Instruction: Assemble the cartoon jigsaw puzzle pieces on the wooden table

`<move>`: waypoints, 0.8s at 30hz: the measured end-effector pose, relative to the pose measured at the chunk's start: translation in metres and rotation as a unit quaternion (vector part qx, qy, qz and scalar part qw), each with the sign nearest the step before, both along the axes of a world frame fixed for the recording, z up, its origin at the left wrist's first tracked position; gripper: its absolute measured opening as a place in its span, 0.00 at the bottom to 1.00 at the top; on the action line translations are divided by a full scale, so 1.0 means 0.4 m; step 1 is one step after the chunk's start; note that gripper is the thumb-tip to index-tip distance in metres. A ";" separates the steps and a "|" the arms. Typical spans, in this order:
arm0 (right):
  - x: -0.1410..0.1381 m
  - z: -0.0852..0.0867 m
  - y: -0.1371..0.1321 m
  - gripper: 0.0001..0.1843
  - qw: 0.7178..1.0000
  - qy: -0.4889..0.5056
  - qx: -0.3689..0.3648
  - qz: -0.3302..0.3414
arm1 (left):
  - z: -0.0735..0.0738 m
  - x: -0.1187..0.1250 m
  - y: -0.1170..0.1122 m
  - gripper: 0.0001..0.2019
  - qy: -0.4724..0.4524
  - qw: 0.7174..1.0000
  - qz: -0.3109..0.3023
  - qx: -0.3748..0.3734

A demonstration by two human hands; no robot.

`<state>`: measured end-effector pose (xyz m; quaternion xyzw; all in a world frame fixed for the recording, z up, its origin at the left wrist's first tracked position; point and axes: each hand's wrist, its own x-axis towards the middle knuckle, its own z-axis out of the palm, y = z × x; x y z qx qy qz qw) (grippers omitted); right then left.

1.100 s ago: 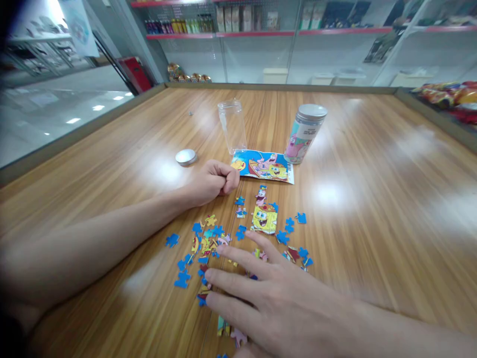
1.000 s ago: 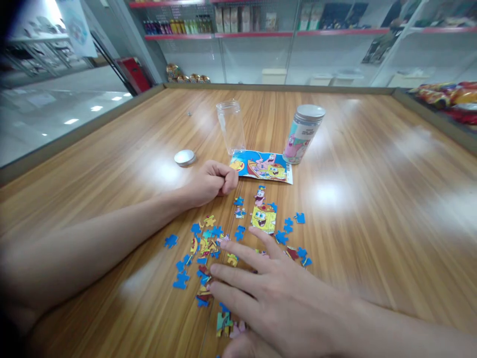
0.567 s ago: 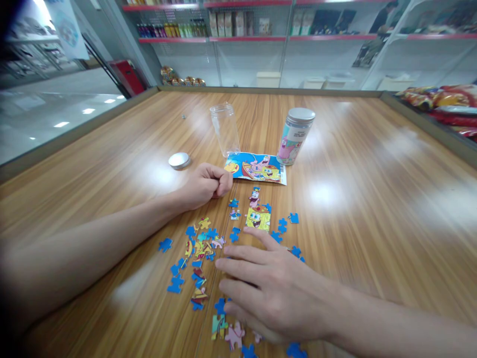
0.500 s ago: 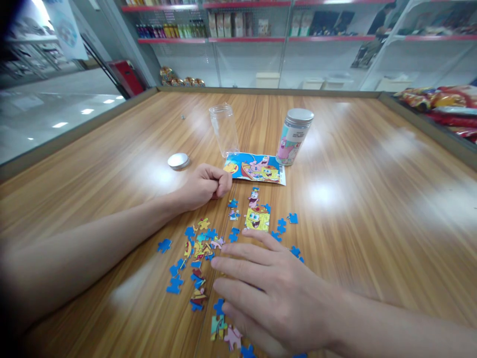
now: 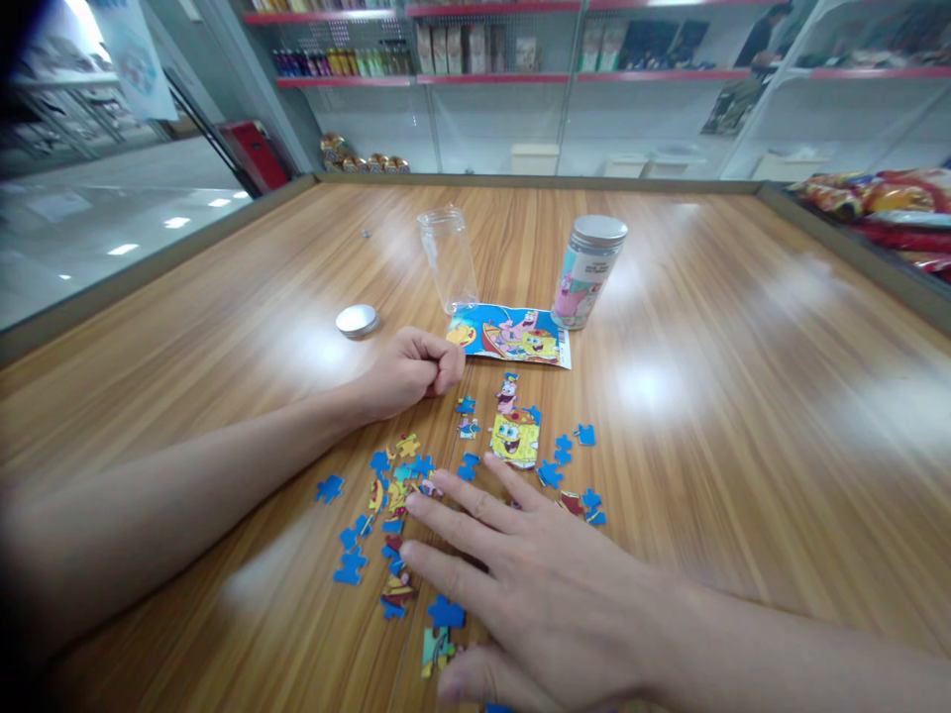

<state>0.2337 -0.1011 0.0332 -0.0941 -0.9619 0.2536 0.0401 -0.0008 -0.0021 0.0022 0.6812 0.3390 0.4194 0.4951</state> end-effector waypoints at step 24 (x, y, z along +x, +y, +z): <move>0.011 0.004 -0.032 0.34 0.996 -0.019 0.087 -0.001 | -0.018 -0.020 -0.001 0.08 0.003 1.000 -0.004 -0.014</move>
